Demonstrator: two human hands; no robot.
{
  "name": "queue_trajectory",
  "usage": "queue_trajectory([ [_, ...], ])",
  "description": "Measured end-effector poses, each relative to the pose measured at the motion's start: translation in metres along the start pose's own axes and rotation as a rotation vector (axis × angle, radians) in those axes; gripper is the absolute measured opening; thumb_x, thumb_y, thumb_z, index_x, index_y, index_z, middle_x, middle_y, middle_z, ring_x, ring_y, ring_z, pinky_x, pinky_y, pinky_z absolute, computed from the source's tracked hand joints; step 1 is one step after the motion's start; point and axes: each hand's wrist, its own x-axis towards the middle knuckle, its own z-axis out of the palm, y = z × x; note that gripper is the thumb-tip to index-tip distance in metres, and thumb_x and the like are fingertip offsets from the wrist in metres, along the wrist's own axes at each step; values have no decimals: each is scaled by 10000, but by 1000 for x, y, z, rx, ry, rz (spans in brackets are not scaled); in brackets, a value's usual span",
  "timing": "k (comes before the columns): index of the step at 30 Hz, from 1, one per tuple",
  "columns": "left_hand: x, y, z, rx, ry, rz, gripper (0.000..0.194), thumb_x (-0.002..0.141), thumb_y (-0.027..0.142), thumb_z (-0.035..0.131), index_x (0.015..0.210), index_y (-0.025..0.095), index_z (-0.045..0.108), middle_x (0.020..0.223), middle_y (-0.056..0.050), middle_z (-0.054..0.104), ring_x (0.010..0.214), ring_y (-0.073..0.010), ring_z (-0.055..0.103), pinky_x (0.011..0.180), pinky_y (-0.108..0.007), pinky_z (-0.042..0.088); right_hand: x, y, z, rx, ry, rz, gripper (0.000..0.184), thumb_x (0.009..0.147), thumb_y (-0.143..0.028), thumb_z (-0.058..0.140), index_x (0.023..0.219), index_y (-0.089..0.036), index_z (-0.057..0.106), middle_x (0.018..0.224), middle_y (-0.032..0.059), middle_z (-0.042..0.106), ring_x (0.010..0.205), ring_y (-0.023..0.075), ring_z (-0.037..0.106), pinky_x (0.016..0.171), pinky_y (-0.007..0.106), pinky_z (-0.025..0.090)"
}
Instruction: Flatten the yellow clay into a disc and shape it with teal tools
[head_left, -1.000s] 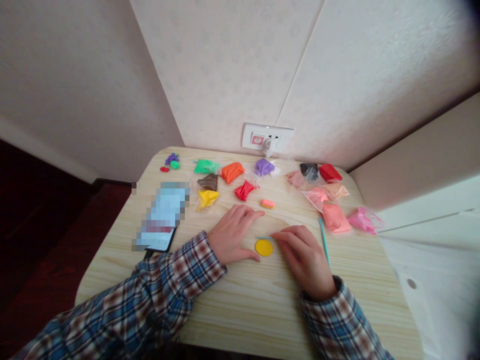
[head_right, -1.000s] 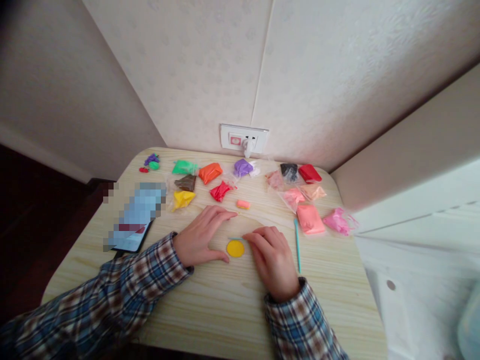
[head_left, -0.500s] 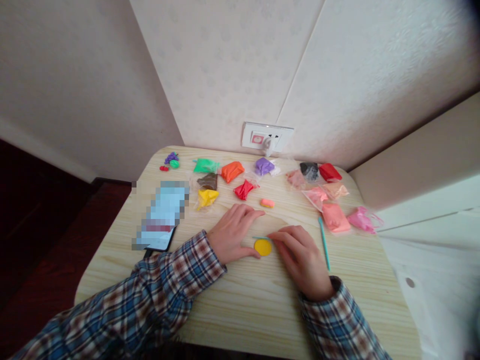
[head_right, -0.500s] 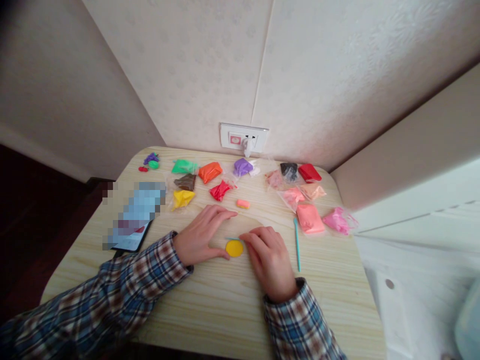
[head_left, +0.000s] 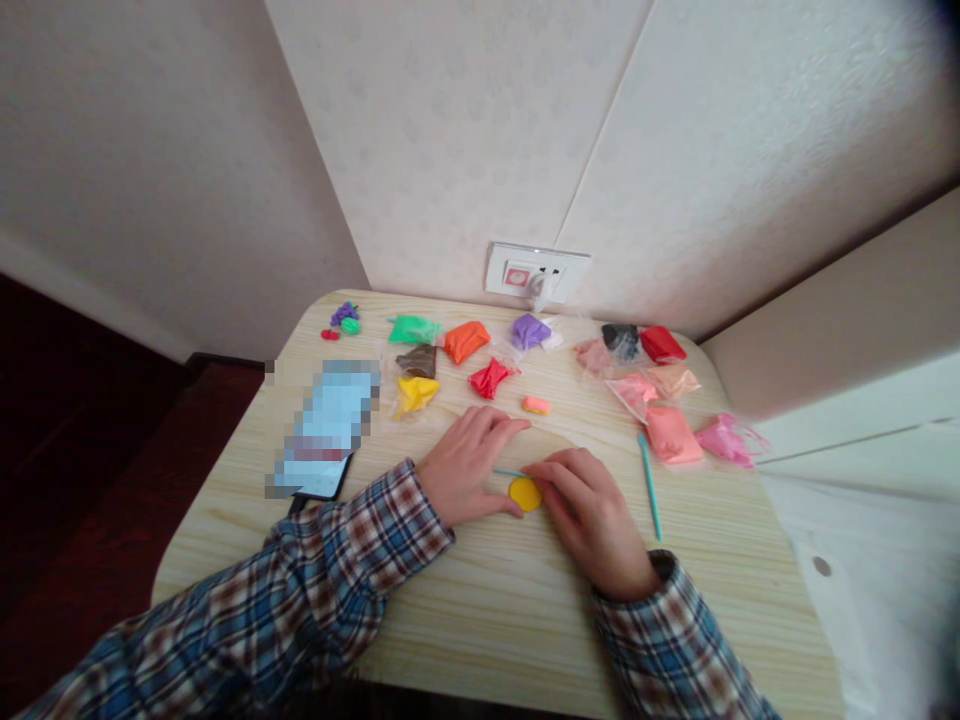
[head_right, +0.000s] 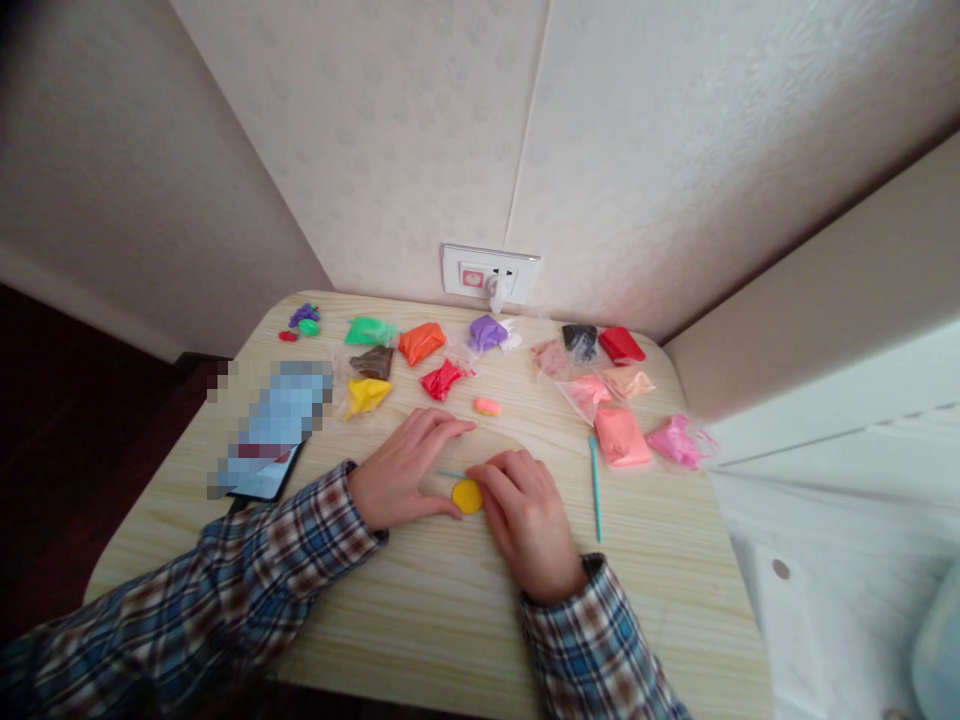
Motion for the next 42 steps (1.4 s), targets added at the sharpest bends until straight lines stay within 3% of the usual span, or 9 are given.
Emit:
queue_trajectory([
  [7,-1,0,-1,-28,-4,-4,918,513,481,823,1234,132,376,1112,-105,437,1035,-267,421,932,-419,383,-7,5,-4,-39,101,44,185,874,-137,448,957,-190,604,848,60,583,820,184,506,699,346,414],
  [13,-1,0,0,-42,4,-4,905,517,476,820,1243,189,363,1107,-82,439,1035,-272,426,918,-446,389,0,-2,0,9,15,-1,211,866,-141,453,964,-216,624,855,55,585,816,186,514,676,337,418],
  [19,-1,1,0,-30,1,2,907,528,495,810,1242,141,376,1107,-100,441,1023,-266,424,919,-426,390,-8,2,-4,-5,138,65,205,874,-150,441,943,-206,625,816,55,582,792,184,523,667,339,428],
  [26,-1,2,0,-10,-2,-15,925,506,499,816,1247,168,371,1112,-95,442,1030,-280,424,906,-443,390,-5,-5,-1,0,51,71,200,871,-168,448,932,-208,634,799,45,579,772,176,532,651,322,432],
  [32,-2,1,0,-21,-1,-1,936,498,509,816,1246,158,374,1109,-98,443,1015,-271,426,909,-438,387,-16,3,-4,-14,179,115,195,860,-163,460,963,-211,619,801,46,569,762,178,530,654,326,434],
  [42,-2,2,0,13,-2,4,935,504,517,813,1241,129,389,1118,-106,440,1023,-270,420,916,-422,389,-3,-9,2,1,29,49,192,871,-158,460,964,-207,620,810,47,565,776,180,504,658,331,412],
])
